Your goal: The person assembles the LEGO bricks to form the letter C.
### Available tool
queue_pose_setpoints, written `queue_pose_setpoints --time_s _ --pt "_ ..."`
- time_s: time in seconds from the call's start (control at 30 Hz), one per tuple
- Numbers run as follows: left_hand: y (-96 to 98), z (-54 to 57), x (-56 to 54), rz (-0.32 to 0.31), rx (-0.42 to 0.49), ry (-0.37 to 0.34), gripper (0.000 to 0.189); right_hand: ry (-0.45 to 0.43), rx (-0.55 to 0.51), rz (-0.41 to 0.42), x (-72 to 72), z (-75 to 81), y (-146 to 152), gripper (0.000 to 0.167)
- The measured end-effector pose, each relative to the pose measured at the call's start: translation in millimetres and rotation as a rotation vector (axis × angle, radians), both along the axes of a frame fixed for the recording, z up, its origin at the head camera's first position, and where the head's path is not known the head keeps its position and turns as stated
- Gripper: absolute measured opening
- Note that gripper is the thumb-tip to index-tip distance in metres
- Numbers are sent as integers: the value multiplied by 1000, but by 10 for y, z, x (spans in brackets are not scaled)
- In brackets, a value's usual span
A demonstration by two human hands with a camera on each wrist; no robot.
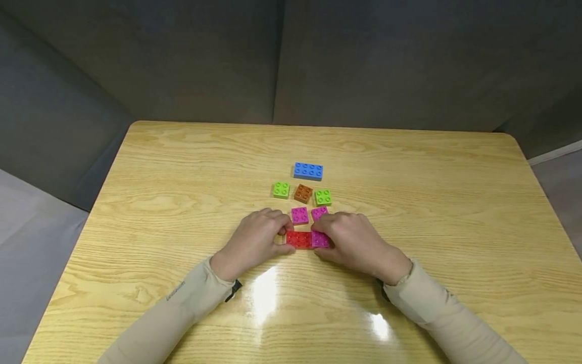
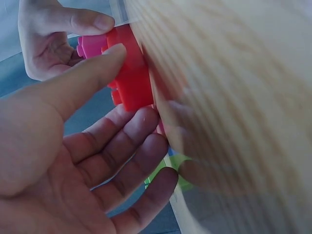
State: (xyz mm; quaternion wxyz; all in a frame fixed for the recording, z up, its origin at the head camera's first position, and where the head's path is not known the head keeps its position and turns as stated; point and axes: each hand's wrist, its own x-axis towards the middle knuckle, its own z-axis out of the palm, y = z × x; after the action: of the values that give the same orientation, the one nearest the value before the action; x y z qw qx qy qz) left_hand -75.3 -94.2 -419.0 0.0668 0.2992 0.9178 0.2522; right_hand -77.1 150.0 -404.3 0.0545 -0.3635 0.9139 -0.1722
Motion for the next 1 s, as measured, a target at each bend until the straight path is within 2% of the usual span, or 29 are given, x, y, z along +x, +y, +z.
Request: queue_pose_setpoints --time_s 0.27,0.6,0.8,0.9,1.0 --pt "-6 -3 2 -4 5 6 38 1 12 -4 5 8 -2 31" --pt "-69 41 -25 -10 18 -50 40 19 14 -1 1 13 -6 30" --pt "-173 166 -110 28 76 -97 37 26 20 -2 -1 22 -5 31" --pt "-230 231 -192 55 100 -95 35 33 28 -3 2 20 -3 31" --pt "-251 244 -313 82 118 -73 34 38 36 -7 8 15 3 32"
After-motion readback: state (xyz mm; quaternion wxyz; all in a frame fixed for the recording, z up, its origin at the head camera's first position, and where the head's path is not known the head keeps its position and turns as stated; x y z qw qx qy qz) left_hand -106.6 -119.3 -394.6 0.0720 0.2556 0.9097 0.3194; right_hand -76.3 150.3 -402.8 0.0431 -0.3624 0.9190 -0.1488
